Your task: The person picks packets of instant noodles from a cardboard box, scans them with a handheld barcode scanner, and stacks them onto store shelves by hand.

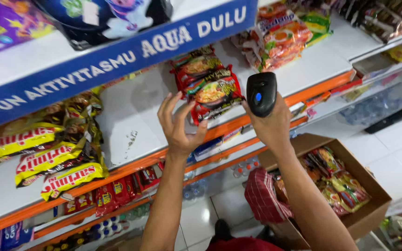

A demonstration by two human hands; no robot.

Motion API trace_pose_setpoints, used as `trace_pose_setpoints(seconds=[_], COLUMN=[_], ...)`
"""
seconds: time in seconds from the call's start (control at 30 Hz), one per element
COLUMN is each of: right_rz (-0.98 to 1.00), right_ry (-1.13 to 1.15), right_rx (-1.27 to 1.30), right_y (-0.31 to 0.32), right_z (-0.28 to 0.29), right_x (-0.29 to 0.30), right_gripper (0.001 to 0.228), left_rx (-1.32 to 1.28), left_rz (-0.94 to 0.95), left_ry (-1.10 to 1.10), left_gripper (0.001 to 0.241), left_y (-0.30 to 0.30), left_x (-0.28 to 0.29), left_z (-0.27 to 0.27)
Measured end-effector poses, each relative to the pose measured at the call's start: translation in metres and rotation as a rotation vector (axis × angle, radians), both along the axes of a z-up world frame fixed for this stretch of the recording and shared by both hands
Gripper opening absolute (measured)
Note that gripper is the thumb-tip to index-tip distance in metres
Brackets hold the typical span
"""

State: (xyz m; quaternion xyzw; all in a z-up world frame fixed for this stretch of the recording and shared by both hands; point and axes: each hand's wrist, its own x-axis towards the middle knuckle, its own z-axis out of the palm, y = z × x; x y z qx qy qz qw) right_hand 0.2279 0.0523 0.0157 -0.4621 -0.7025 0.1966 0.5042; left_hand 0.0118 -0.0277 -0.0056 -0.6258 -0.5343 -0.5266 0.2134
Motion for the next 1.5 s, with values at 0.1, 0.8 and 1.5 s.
trace_pose_setpoints(seconds=[0.1,0.8,1.5], right_rz=[-0.027,-0.223,-0.259], right_ry=[0.029,0.44,0.977], right_rx=[0.016,-1.095,-1.209], right_y=[-0.019,-0.086,0.004], right_z=[-0.034,-0.304,-0.364], right_x=[0.043,0.359,0.351], right_gripper=[0.041,0.03,0.036], left_rx=[0.122,-1.051,-1.136], left_rz=[-0.024,-0.323,-0.161], left_ry=[-0.099,-0.254,-0.304], left_gripper=[0.043,0.075,0.067], left_y=[-0.029,-0.083,-0.081], left_x=[0.033,0.296,0.32], left_z=[-0.037,-0.316,-0.32])
